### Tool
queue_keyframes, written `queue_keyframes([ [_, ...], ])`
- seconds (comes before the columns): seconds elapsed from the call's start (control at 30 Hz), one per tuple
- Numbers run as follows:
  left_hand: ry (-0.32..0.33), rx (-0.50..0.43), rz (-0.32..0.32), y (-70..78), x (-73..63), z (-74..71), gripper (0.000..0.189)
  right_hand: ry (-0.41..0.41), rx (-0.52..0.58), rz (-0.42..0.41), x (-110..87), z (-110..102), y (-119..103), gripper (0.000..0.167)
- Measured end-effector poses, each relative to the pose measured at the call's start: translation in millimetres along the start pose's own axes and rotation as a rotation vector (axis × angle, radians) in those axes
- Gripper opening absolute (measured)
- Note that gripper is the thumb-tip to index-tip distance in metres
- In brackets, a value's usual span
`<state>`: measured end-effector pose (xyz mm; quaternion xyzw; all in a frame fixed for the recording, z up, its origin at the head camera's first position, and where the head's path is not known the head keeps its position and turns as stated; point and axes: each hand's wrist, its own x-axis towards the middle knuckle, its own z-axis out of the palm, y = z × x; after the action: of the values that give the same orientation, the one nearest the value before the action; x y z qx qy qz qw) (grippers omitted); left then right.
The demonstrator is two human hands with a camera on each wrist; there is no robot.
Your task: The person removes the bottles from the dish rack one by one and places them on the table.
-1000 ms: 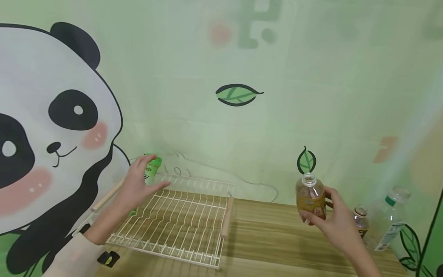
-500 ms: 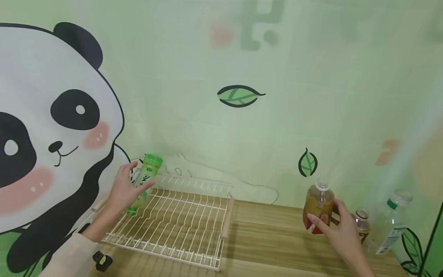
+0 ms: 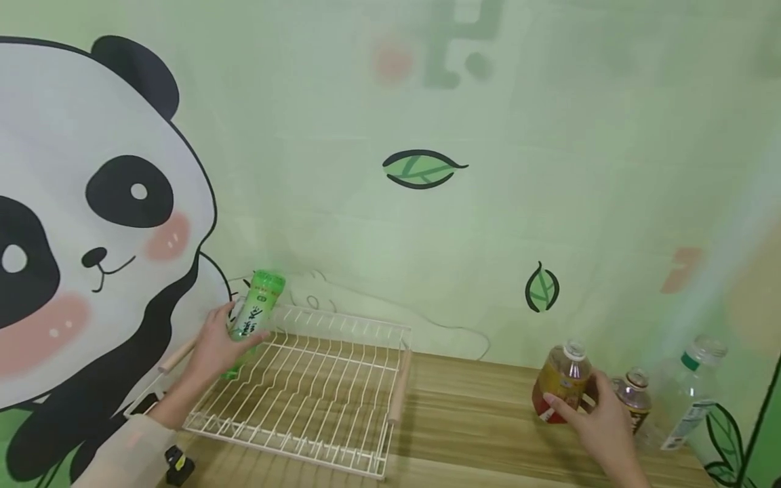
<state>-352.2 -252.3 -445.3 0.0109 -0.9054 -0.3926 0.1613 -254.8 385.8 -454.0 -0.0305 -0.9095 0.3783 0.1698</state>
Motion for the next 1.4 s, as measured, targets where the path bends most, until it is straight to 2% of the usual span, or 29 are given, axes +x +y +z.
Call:
queue_keyframes([
  [0.17, 0.009, 0.062, -0.016, -7.1, 1.4, 5.7, 0.109, -0.032, -0.067, 0.056, 1.4, 1.2, 7.3, 0.094],
  [0.3, -0.016, 0.077, -0.055, -7.2, -1.7, 7.8, 0.106, -0.062, -0.064, 0.116, 3.2, 3.3, 14.8, 0.098],
  [0.47, -0.040, 0.069, -0.067, -5.9, -2.7, 6.9, 0.106, -0.062, -0.040, 0.145, 3.8, 4.6, 22.2, 0.102],
  [0.73, -0.063, 0.055, -0.090, -4.8, -3.4, 5.1, 0.105, -0.130, -0.063, 0.209, 6.8, 0.8, 28.6, 0.112],
  [0.97, -0.062, 0.077, -0.065, -9.3, -2.7, 5.8, 0.099, -0.179, -0.072, 0.269, 5.6, 2.2, 32.9, 0.120],
  [1.17, -0.068, 0.075, -0.025, -10.3, -1.7, 7.0, 0.083, -0.176, -0.083, 0.290, 4.7, 4.6, 33.3, 0.122],
  [1.4, -0.091, 0.078, -0.051, -11.8, -1.6, 8.2, 0.082, -0.183, -0.095, 0.288, 6.5, 6.3, 34.9, 0.121],
])
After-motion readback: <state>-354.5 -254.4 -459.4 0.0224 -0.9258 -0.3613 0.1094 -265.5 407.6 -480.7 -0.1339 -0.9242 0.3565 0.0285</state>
